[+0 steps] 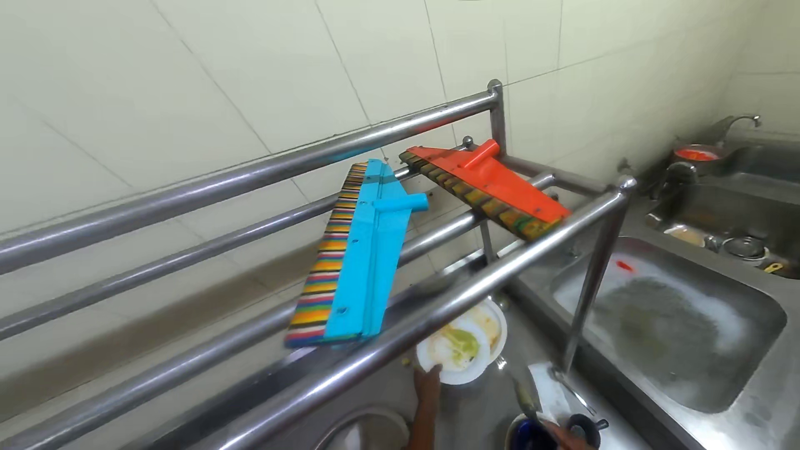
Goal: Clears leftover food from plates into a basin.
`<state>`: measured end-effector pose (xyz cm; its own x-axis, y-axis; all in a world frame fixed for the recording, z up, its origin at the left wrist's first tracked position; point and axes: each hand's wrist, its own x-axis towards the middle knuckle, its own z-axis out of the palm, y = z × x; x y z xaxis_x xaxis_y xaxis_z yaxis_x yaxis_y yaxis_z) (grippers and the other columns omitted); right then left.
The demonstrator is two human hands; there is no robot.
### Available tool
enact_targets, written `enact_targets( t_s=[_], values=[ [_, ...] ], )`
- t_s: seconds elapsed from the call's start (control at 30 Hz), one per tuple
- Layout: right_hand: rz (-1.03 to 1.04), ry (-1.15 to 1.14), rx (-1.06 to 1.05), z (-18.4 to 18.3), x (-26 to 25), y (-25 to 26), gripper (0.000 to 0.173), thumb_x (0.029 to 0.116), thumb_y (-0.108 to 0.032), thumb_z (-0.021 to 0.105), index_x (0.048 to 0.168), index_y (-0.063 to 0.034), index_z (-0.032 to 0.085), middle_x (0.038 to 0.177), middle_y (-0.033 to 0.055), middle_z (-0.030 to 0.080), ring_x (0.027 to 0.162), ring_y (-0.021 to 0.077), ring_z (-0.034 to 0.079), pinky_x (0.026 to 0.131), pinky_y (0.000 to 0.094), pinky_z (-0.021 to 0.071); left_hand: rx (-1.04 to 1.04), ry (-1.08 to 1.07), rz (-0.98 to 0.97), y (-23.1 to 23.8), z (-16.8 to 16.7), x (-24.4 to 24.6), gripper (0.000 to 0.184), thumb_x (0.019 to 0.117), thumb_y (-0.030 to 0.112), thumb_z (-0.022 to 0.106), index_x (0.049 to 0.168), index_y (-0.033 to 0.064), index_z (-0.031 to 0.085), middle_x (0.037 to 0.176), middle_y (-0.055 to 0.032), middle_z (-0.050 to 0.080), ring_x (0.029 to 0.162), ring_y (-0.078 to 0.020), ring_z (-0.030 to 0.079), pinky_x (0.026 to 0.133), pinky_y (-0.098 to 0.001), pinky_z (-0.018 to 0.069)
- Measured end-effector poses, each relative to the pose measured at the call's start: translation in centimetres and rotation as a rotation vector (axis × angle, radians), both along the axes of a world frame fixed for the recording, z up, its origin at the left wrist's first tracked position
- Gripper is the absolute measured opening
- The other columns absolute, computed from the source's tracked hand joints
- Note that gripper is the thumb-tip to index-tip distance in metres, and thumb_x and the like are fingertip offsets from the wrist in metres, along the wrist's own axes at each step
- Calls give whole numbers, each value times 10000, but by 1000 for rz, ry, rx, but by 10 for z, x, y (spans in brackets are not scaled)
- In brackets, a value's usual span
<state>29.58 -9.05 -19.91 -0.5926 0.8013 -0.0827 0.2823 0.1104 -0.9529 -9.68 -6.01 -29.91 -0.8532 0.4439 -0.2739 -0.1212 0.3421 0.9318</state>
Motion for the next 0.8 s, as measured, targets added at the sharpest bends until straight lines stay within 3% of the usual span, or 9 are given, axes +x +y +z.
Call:
enact_targets(
  t_s=[0.17,0.3,0.37,0.47,0.57,0.7,0.8],
  values=[
    [68,10,48,6,-18,-22,394,1077,-186,471,1441,-139,615,1407,55,656,1252,152,646,1103,418,499,-24,110,112,-66,38,6,542,938,63,680,1409,-61,443,1329,-298,571,1200,-394,595,994,-558,507],
    [193,-85,101,11,-50,-44,395,1075,-226,484,1444,-193,621,1308,65,711,1142,198,699,1029,475,536,-52,302,183,-148,73,17,432,948,54,650,1338,-63,506,1246,-279,613,1142,-367,624,985,-544,515],
    [339,-192,101,14,-73,-58,408,1079,-246,462,1460,-222,606,1302,78,712,1144,242,696,1036,516,518,-49,354,218,-190,88,27,421,968,68,624,1350,-43,486,1205,-257,637,1089,-340,654,941,-537,539],
    [631,-388,144,21,-118,-87,427,1088,-271,426,1490,-291,569,1295,85,711,1162,285,684,1033,544,506,-72,448,274,-249,99,40,360,956,92,639,1264,-61,531,1080,-234,653,983,-317,663,876,-520,554],
    [844,-582,292,34,-163,-122,432,1061,-241,434,1463,-291,585,1209,136,725,1112,360,685,934,607,520,-89,521,321,-295,103,51,305,941,125,652,1160,-64,554,961,-202,643,873,-297,653,798,-509,552],
    [883,-765,452,25,-221,-146,493,1007,-158,501,1490,-247,529,1166,211,709,1085,437,677,874,641,527,-46,531,400,-341,105,63,258,929,132,624,1100,-47,553,858,-142,619,758,-229,634,703,-451,557],
    [835,-700,548,5,-256,-138,551,997,-107,504,1521,-275,495,1199,203,706,1083,436,681,878,643,530,7,445,486,-366,111,65,227,925,70,630,1103,-46,548,868,-135,610,759,-203,633,699,-405,562]
  ],
)
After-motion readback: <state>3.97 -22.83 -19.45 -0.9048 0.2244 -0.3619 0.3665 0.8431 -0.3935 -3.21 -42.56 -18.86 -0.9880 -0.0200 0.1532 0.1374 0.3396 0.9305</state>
